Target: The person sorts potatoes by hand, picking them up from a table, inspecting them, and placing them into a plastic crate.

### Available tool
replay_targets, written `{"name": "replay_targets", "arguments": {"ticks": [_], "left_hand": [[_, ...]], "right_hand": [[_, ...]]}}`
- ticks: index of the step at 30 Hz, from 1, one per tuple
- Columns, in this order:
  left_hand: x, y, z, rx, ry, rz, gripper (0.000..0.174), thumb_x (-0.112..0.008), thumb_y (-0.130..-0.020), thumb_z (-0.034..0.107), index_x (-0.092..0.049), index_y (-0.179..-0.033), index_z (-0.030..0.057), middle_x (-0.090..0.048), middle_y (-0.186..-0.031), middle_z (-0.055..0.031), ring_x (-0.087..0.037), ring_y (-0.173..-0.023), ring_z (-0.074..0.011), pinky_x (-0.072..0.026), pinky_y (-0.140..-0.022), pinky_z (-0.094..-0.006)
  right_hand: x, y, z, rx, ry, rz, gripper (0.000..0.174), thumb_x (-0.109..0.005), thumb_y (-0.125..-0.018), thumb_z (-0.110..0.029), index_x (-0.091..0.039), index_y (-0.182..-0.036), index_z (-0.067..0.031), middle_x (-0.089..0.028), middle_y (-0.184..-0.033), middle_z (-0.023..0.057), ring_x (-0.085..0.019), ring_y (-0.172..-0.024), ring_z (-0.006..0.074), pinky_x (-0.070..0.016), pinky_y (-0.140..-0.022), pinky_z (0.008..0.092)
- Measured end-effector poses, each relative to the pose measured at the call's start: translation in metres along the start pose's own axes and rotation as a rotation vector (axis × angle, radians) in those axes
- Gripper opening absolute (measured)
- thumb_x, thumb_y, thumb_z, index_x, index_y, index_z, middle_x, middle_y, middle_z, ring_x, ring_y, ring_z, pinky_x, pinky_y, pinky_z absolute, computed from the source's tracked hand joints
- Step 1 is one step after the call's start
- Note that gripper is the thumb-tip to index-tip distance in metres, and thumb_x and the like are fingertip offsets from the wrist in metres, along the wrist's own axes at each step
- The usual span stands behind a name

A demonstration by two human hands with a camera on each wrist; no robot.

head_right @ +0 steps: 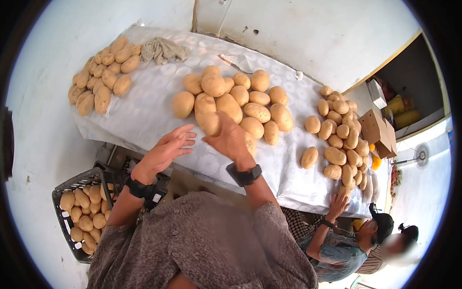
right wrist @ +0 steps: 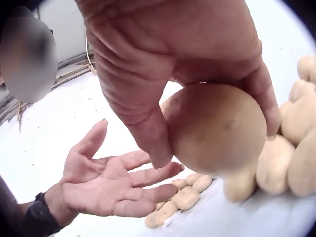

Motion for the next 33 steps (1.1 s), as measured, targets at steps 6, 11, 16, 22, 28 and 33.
{"name": "replay_targets", "arguments": {"ticks": [6, 11, 16, 22, 28, 33], "left_hand": [[-0.013, -0.026, -0.023, 0.043, -0.008, -0.033, 0.048, -0.050, -0.100, 0.030, -0.044, -0.135, -0.0014, -0.053, -0.125, -0.0144, -0.052, -0.117, -0.0231, -0.0426, -0.101, -0.0374], [-0.016, -0.018, -0.033, 0.085, -0.039, -0.018, 0.044, -0.053, -0.098, 0.030, -0.050, -0.128, -0.0031, -0.056, -0.122, -0.0139, -0.055, -0.114, -0.0223, -0.0440, -0.101, -0.0360], [-0.014, 0.002, -0.032, 0.116, -0.075, 0.086, 0.042, -0.055, -0.098, 0.031, -0.054, -0.122, -0.0031, -0.059, -0.117, -0.0124, -0.056, -0.111, -0.0212, -0.0449, -0.099, -0.0345], [0.003, 0.029, -0.040, 0.034, -0.120, 0.163, 0.039, -0.054, -0.098, 0.031, -0.057, -0.119, -0.0013, -0.060, -0.113, -0.0083, -0.058, -0.106, -0.0167, -0.0465, -0.094, -0.0322], [0.022, 0.058, -0.047, -0.058, 0.057, 0.320, 0.032, -0.062, -0.094, 0.024, -0.060, -0.116, 0.0003, -0.063, -0.105, -0.0070, -0.059, -0.099, -0.0139, -0.0478, -0.090, -0.0291], [0.027, 0.112, -0.009, -0.119, 0.085, 0.441, 0.030, -0.062, -0.094, 0.022, -0.061, -0.114, 0.0004, -0.063, -0.102, -0.0050, -0.058, -0.098, -0.0122, -0.0470, -0.088, -0.0258]], "right_hand": [[0.042, -0.034, 0.053, -0.156, 0.391, 0.242, 0.076, -0.081, -0.064, -0.035, -0.051, -0.125, -0.0030, -0.067, -0.102, 0.0190, -0.065, -0.094, 0.0349, -0.0515, -0.082, 0.0417], [0.046, -0.069, 0.096, -0.268, 0.430, 0.315, 0.054, -0.079, -0.064, -0.030, -0.054, -0.104, -0.0030, -0.065, -0.092, 0.0237, -0.064, -0.088, 0.0389, -0.0514, -0.074, 0.0452], [0.034, -0.091, 0.141, -0.188, 0.539, 0.418, 0.049, -0.075, -0.069, -0.033, -0.055, -0.102, -0.0030, -0.066, -0.087, 0.0223, -0.065, -0.083, 0.0386, -0.0527, -0.071, 0.0460], [0.026, -0.097, 0.150, -0.221, 0.632, 0.251, 0.045, -0.069, -0.075, -0.038, -0.057, -0.101, -0.0045, -0.068, -0.089, 0.0189, -0.066, -0.085, 0.0361, -0.0535, -0.072, 0.0453], [0.047, -0.107, 0.183, -0.080, 0.519, 0.267, 0.055, -0.059, -0.084, -0.051, -0.062, -0.116, -0.0061, -0.067, -0.108, 0.0213, -0.064, -0.098, 0.0371, -0.0513, -0.084, 0.0443], [0.049, -0.096, 0.096, 0.022, 0.713, 0.281, 0.062, -0.060, -0.087, -0.051, -0.056, -0.125, -0.0015, -0.063, -0.117, 0.0226, -0.062, -0.104, 0.0371, -0.0502, -0.086, 0.0429]]}}
Point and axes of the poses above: each hand's wrist, its own y-axis away from the middle knuckle, its own x-axis out of the back of the hand, z = x × y, the point moved 4 cm from there along -y, towards the middle knuckle
